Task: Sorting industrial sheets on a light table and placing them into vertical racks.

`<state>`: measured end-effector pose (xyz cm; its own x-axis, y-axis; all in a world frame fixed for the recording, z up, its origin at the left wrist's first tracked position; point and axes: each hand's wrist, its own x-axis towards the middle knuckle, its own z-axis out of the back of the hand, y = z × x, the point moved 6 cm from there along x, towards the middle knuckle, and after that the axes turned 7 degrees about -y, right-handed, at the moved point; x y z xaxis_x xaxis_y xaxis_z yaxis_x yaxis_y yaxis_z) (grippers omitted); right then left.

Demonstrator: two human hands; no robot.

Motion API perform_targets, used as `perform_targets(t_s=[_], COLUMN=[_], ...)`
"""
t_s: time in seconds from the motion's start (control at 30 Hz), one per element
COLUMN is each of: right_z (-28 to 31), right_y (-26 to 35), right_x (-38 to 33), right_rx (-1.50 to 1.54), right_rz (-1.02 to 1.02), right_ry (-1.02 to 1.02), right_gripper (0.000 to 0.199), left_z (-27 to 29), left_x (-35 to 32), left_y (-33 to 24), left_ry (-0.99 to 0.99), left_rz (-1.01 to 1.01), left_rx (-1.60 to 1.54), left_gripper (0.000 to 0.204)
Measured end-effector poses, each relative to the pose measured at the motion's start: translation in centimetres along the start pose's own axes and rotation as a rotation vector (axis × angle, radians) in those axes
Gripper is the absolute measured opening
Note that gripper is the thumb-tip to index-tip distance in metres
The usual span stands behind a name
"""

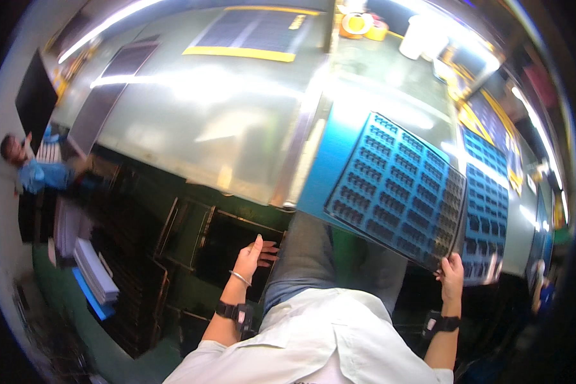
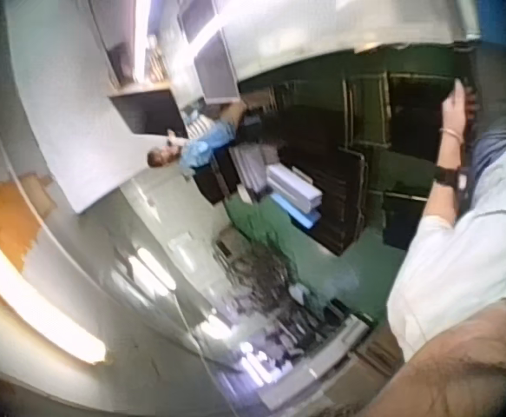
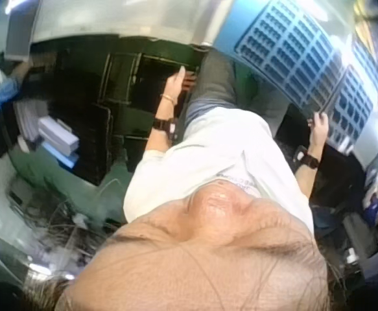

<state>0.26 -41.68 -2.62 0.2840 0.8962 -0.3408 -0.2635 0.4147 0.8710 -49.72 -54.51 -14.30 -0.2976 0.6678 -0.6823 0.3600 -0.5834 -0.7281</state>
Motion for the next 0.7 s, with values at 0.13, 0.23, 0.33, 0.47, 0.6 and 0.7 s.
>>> perform_targets(t_s=[0.13, 0.23, 0.33, 0.47, 0.6, 0.7], right_z=[-1.1, -1.0, -2.3, -3.2, -3.2, -3.2], right_y=[0.3, 0.0, 0.6, 1.8, 3.7, 1.5], right_x=[-1.7, -2.7, -3.8, -2.2, -0.3, -0.1], right_rx=[0.118, 0.153, 0.212, 0.338, 0.411, 0.385], right_rz=[0.069, 0.039, 0.056, 0.081, 0.172, 0.075], right_ry=[0.007, -0.028, 0.026, -0.06, -0.106, -0.103], right_gripper=[0.004, 0.015, 0.025, 0.01, 0.003, 0.005], left_z=[-7.7, -11.5, -12.1, -10.9, -12.1, -11.7], left_x=[-2.0, -2.5, -2.3, -2.5, -1.1, -0.5], left_y=[-6.1, -8.4, -8.8, -13.0, -16.0, -15.1], left_ry=[0.206, 0.249, 0.072, -0.158, -0.124, -0.129], left_rz=[-0.117, -0.179, -0.288, -0.61, -0.63, -0.63], left_rx=[-0.027, 0.052, 0.15, 0.168, 0.18, 0.27], left_gripper=[0.055, 0.042, 0.02, 0.009, 0.015, 0.015])
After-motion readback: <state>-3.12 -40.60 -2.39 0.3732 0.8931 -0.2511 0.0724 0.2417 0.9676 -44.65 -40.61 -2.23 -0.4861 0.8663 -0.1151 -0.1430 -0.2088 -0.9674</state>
